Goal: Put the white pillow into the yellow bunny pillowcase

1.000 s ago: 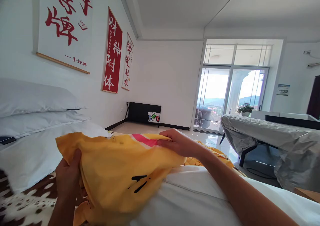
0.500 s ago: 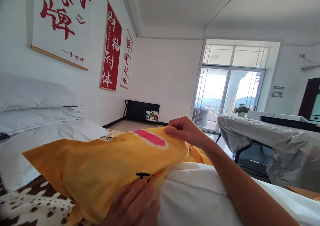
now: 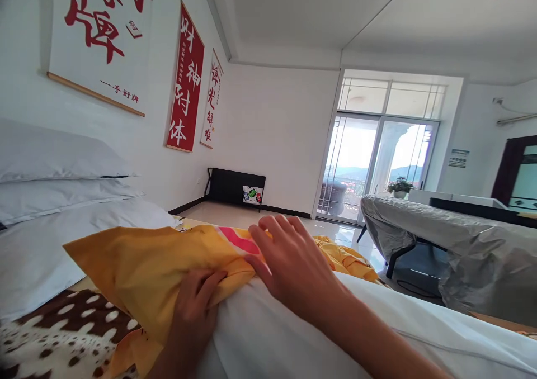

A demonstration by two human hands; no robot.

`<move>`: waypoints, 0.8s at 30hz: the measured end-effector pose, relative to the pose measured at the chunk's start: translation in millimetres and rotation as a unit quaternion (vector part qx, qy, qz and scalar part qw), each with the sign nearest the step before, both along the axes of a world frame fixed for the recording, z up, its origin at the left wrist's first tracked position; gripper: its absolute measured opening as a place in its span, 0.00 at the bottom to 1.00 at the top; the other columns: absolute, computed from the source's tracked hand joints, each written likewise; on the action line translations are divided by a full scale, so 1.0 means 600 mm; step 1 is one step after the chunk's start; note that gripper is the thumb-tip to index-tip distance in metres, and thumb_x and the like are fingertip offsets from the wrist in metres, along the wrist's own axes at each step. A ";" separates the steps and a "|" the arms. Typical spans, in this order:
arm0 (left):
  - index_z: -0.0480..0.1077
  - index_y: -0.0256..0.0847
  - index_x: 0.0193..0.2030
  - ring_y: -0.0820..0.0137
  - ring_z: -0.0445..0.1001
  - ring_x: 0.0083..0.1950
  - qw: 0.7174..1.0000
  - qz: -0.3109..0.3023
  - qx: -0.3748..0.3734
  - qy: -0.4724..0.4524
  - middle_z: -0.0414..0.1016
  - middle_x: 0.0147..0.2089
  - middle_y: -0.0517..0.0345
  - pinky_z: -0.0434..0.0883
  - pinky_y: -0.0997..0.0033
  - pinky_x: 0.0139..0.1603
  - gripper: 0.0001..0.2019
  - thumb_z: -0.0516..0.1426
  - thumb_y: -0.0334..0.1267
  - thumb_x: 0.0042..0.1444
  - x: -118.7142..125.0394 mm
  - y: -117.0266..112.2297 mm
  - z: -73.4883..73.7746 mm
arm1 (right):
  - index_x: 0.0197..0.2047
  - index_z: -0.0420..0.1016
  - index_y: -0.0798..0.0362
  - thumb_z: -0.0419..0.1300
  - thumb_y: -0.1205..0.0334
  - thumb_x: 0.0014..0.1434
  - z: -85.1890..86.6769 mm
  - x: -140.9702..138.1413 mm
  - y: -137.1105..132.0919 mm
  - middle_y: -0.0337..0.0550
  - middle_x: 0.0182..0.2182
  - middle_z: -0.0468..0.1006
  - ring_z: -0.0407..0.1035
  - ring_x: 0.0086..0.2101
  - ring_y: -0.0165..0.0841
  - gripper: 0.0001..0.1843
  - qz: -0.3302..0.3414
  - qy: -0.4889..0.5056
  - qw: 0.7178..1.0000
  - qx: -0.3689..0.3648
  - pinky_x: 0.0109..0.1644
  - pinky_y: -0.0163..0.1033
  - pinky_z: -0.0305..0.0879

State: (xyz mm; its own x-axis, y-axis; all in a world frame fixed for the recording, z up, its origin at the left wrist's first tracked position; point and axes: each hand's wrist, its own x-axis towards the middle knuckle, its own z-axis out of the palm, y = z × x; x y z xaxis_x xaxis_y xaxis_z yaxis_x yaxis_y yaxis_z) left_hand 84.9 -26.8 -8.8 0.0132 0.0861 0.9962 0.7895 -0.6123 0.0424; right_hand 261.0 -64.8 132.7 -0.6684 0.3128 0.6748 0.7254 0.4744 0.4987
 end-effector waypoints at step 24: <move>0.68 0.36 0.36 0.73 0.64 0.22 0.995 0.016 0.076 0.057 0.62 0.20 0.60 0.57 0.71 0.23 0.10 0.46 0.28 0.63 0.077 -0.048 -0.026 | 0.31 0.75 0.48 0.47 0.71 0.63 -0.314 -0.089 0.035 0.40 0.18 0.68 0.64 0.18 0.33 0.17 -0.055 0.150 0.987 -0.030 0.29 0.45 0.74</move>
